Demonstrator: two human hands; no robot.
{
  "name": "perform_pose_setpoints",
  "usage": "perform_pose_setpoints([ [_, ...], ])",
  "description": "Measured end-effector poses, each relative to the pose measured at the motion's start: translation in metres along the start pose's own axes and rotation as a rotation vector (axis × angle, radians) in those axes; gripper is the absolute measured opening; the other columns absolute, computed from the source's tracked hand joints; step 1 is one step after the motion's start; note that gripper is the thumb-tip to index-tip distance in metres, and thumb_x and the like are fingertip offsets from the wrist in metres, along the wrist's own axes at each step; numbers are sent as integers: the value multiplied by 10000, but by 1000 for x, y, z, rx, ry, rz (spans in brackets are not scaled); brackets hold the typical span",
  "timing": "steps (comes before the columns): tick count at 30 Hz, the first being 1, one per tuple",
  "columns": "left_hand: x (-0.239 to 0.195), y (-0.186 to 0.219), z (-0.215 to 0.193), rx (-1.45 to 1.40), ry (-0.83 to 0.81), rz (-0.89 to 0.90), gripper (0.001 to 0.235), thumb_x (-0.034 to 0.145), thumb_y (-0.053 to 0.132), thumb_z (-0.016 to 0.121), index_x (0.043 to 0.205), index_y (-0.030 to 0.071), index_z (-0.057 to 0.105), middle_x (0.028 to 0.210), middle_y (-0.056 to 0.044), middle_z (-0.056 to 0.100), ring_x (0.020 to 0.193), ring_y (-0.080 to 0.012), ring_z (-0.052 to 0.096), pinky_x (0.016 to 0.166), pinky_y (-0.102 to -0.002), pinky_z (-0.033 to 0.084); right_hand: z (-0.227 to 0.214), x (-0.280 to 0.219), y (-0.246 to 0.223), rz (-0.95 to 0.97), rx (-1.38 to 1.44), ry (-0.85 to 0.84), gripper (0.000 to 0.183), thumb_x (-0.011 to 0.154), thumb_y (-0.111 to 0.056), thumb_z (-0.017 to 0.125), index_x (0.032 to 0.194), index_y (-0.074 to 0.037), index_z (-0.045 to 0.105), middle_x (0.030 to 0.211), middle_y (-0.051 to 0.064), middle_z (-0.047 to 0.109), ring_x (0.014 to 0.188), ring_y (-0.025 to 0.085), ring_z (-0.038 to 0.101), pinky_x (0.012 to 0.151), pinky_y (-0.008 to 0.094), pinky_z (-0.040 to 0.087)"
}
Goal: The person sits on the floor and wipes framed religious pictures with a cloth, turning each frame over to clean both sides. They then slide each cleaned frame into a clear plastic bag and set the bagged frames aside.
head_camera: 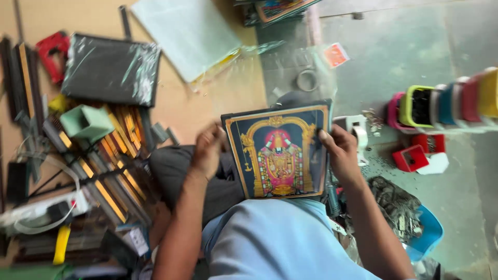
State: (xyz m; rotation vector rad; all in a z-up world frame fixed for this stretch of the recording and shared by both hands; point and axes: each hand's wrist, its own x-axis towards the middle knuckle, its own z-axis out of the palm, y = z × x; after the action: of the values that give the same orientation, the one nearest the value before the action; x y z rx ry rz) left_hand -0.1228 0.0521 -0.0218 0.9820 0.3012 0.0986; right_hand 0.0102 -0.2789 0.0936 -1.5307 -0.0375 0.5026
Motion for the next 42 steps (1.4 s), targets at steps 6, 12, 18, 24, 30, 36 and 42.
perform_pose_setpoints([
  [6,35,158,83,385,45,178,851,816,311,891,1505,62,459,1301,-162,613,1086,-250,672,961,-391,609,8,-17,0,-125,-12,-136,107,1056,-89,682,1040,16,694,948,-36,645,873,39,546,799,212,444],
  [12,16,220,166,1577,144,1051,1220,614,493,886,1586,94,266,1328,-169,575,1233,-366,575,1004,-536,453,7,-30,-18,-133,-21,-151,234,986,-118,659,1185,1,693,1083,-29,710,994,47,612,918,223,492],
  [18,81,206,142,1347,-658,-97,644,772,411,872,1313,113,688,945,-55,742,893,-199,725,796,-345,552,7,-30,-20,-125,-164,-255,226,976,-152,711,1147,-5,727,1009,10,744,938,67,636,871,243,521],
  [24,76,204,130,773,-731,-130,316,812,213,877,971,31,673,902,-30,740,838,-78,710,776,-259,578,10,-33,-21,-175,-114,-253,256,976,-162,707,1179,-5,709,1021,-2,721,939,54,614,865,228,503],
  [30,64,208,135,949,-625,-116,262,823,161,862,897,34,645,790,-43,707,737,-106,629,660,-301,517,5,-28,-13,-194,-151,-296,179,1006,-149,712,1104,1,722,979,-5,706,916,48,591,851,224,495],
  [36,46,207,154,1333,-430,197,224,780,177,861,859,80,675,776,-59,734,722,-200,722,664,-349,544,6,-30,-18,-131,-191,-246,216,981,-165,719,1118,2,720,922,-16,688,850,43,548,773,217,458],
  [42,21,200,160,1316,-434,579,117,914,106,736,929,90,621,886,-80,715,810,-254,729,722,-381,570,10,-31,-28,-164,-192,-263,239,961,-179,700,1120,0,701,950,-30,711,880,32,591,799,210,494],
])
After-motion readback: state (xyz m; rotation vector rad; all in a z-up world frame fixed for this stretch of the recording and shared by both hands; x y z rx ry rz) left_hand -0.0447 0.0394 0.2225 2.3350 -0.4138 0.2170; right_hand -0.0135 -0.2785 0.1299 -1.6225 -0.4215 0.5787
